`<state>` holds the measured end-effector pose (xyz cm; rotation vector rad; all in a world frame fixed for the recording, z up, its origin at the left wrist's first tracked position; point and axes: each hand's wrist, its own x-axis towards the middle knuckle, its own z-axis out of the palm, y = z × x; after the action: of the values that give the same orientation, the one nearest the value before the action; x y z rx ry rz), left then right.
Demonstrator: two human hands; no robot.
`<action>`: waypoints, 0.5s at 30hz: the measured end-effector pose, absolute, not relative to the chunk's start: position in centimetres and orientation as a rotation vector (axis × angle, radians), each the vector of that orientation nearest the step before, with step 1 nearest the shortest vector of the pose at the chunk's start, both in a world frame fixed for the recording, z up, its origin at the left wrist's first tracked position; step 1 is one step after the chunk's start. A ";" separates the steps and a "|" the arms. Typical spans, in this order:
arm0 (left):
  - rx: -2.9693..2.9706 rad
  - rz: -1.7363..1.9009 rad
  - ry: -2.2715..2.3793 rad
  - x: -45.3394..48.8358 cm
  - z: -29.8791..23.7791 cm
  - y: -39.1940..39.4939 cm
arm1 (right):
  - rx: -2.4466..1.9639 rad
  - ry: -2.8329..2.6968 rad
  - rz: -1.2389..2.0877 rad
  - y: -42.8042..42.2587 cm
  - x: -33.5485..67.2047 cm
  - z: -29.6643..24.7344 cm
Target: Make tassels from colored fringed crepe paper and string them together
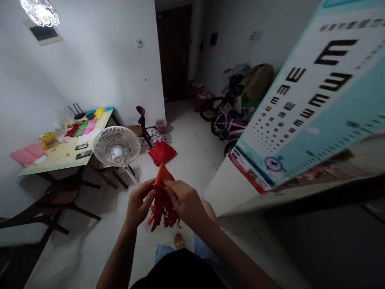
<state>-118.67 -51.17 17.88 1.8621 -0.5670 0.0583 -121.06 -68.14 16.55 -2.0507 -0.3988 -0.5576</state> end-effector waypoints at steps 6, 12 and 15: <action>1.932 0.200 -0.481 -112.3 18.5 -52.6 | -2.062 -0.531 -0.494 -69.3 -112.0 16.9; 2.010 0.306 -0.388 -104.1 17.7 -54.1 | -1.990 -0.690 -0.449 -70.8 -100.9 15.4; 2.062 0.385 -0.324 -98.2 16.9 -55.7 | -1.921 -0.783 -0.427 -72.1 -93.1 14.2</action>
<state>-98.18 -55.74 16.89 2.0621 -0.3243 0.3848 -93.13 -72.14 14.19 -1.9209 -0.7832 -0.4267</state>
